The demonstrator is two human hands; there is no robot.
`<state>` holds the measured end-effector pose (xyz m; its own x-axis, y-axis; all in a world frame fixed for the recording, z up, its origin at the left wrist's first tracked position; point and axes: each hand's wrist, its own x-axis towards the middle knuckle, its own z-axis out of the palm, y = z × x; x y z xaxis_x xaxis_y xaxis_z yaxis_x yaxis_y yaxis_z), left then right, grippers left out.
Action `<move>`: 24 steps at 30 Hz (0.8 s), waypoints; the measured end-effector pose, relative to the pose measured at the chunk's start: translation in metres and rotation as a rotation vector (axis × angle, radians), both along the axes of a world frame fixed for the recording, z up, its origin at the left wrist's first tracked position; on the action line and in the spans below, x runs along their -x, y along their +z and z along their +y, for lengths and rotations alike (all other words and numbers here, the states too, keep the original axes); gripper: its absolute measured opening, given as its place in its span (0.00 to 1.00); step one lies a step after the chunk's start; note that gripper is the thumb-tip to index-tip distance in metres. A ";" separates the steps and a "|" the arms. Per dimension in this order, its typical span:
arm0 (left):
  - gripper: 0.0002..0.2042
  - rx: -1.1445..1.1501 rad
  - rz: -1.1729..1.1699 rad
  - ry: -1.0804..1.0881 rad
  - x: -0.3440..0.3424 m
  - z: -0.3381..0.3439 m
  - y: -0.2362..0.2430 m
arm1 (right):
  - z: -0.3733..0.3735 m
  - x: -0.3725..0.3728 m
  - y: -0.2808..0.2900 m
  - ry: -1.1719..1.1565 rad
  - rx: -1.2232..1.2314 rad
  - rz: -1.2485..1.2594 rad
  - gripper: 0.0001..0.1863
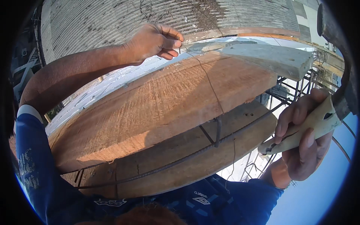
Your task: The person ties wire around a rebar structure and hammers nails into a wooden board positioned against the metal frame.
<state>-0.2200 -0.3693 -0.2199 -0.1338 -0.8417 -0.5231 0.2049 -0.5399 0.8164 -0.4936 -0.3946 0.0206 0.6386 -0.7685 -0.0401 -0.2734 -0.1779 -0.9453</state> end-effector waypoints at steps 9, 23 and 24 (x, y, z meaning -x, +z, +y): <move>0.08 -0.017 0.131 0.093 0.016 -0.002 -0.032 | 0.003 -0.035 0.018 -0.084 0.242 0.412 0.26; 0.08 -0.068 0.171 0.068 0.024 0.006 -0.053 | -0.013 -0.186 0.045 -0.168 0.415 1.365 0.18; 0.08 -0.071 0.163 0.065 0.024 0.005 -0.055 | -0.019 -0.194 0.048 -0.267 0.260 1.589 0.16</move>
